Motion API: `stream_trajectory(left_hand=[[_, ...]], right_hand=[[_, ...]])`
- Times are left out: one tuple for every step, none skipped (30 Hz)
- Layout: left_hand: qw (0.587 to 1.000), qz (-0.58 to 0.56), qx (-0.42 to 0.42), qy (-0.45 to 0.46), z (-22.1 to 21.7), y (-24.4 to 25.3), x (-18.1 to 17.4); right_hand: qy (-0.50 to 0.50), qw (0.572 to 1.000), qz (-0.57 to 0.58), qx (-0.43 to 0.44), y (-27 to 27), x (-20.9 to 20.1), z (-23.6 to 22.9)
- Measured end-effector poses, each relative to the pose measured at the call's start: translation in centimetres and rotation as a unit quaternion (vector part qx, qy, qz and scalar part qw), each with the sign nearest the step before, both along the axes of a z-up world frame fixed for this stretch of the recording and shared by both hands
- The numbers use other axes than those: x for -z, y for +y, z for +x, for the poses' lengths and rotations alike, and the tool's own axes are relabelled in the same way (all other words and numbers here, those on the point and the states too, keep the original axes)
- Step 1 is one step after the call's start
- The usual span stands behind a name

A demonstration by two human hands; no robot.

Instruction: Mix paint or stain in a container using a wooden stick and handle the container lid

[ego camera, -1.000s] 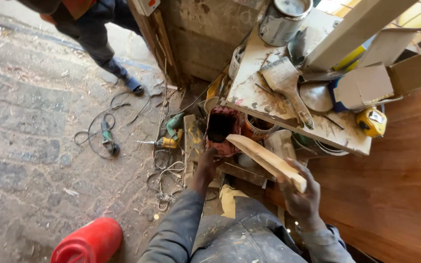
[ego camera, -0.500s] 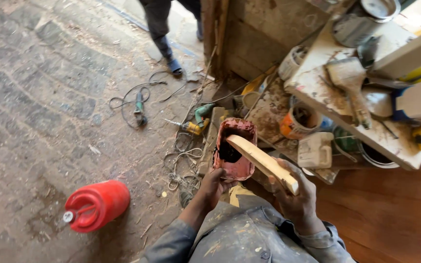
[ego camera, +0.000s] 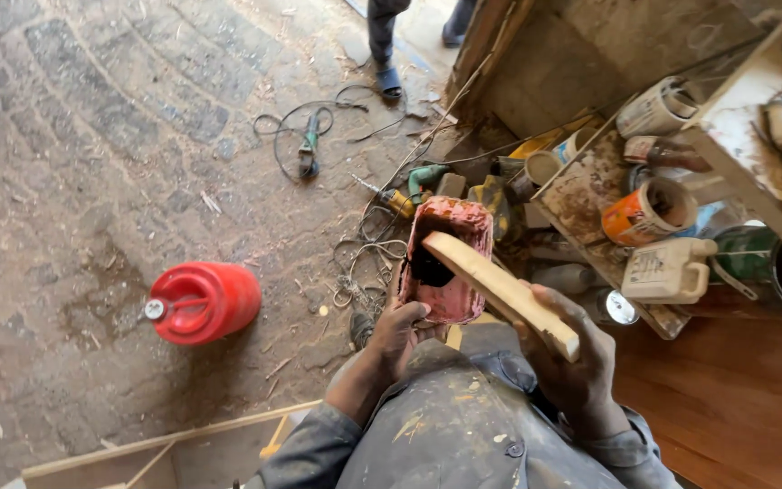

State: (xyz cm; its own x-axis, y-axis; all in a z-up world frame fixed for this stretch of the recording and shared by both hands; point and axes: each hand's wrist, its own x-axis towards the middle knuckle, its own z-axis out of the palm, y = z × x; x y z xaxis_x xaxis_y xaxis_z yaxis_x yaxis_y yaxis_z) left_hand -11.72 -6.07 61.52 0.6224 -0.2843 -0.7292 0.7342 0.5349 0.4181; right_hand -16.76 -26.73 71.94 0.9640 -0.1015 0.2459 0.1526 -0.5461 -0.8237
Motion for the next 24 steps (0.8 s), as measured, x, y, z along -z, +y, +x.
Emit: stream_trajectory(left_hand=[[1.0, -0.003, 0.016, -0.009, -0.1, 0.6, -0.9], [1.0, -0.003, 0.007, -0.005, -0.7, 0.9, -0.5], [1.0, -0.008, -0.004, -0.006, -0.8, 1.2, 0.0], [1.0, -0.013, -0.016, -0.007, -0.8, 1.4, 0.5], [1.0, -0.014, -0.022, -0.008, -0.7, 1.8, 0.5], [1.0, -0.005, -0.019, -0.006, -0.7, 2.0, 0.4], [1.0, 0.004, -0.018, 0.0, -0.9, 2.0, 0.3], [1.0, 0.003, -0.025, 0.001, -1.1, 1.8, 0.0], [1.0, 0.01, -0.021, 0.014, -0.9, 1.9, 0.0], [0.999, 0.017, -0.017, 0.026, -0.6, 1.8, -0.1], [0.999, 0.017, -0.017, 0.026, -0.3, 1.5, -0.5], [1.0, 0.019, -0.018, 0.013, 0.0, 1.1, -1.0], [1.0, 0.022, -0.02, 0.006, -0.2, 0.8, -1.3], [1.0, 0.02, -0.019, 0.011, -0.3, 0.6, -1.5], [1.0, 0.024, -0.016, 0.004, -0.1, 0.4, -1.7], [1.0, 0.028, -0.013, -0.002, 0.1, 0.2, -1.8], [0.999, 0.029, -0.014, -0.002, 0.2, -0.2, -1.9], [0.999, 0.037, -0.019, 0.0, 0.4, -0.5, -1.9], [0.999, 0.046, -0.024, 0.003, 0.4, -0.8, -2.0], [0.999, 0.046, -0.024, 0.005, 0.4, -1.1, -2.0], [0.998, 0.05, -0.027, 0.002, 0.5, -1.4, -1.9], [0.998, 0.055, -0.03, 0.0, 0.6, -1.7, -1.9], [0.998, 0.055, -0.029, 0.0, 0.7, -1.8, -2.1], [0.998, 0.054, -0.02, 0.008, 0.8, -1.9, -2.3]], right_hand=[[-0.008, 1.0, 0.005, -0.005, 0.4, -0.2, 0.2], [-0.003, 1.0, 0.004, -0.013, 0.7, -1.0, -0.1], [-0.011, 0.999, -0.032, -0.012, 1.1, -1.6, 0.0], [-0.02, 0.997, -0.069, -0.012, 1.3, -2.3, 0.2], [-0.022, 0.997, -0.07, -0.018, 1.0, -2.3, 0.2], [-0.011, 0.997, -0.073, -0.027, 0.5, -2.3, 0.2], [0.003, 0.996, -0.076, -0.037, -0.2, -2.3, 0.1], [0.003, 0.996, -0.077, -0.044, -0.2, -2.5, 0.3], [-0.001, 0.996, -0.052, -0.074, 0.0, -2.4, 0.8], [-0.004, 0.994, -0.027, -0.103, 0.2, -2.4, 1.4], [-0.005, 0.994, -0.028, -0.103, -0.1, -2.2, 2.1], [-0.03, 0.991, -0.026, -0.126, -0.4, -1.9, 2.8], [-0.05, 0.987, -0.024, -0.149, -0.7, -1.6, 3.1], [-0.045, 0.988, -0.024, -0.148, -1.1, -2.0, 3.3], [-0.043, 0.988, -0.051, -0.137, -1.5, -2.3, 3.7], [-0.041, 0.988, -0.077, -0.127, -2.0, -2.6, 4.1], [-0.04, 0.988, -0.077, -0.128, -2.3, -2.7, 4.1], [-0.069, 0.988, -0.1, -0.101, -2.7, -2.7, 4.1], [-0.095, 0.985, -0.122, -0.073, -3.1, -2.9, 4.0], [-0.093, 0.985, -0.122, -0.074, -3.4, -3.5, 3.9], [-0.066, 0.988, -0.096, -0.105, -3.8, -4.2, 3.8], [-0.039, 0.988, -0.07, -0.135, -4.1, -4.8, 3.8], [-0.039, 0.988, -0.07, -0.134, -4.2, -4.7, 3.9], [-0.031, 0.986, -0.067, -0.149, -4.4, -4.5, 3.9]])
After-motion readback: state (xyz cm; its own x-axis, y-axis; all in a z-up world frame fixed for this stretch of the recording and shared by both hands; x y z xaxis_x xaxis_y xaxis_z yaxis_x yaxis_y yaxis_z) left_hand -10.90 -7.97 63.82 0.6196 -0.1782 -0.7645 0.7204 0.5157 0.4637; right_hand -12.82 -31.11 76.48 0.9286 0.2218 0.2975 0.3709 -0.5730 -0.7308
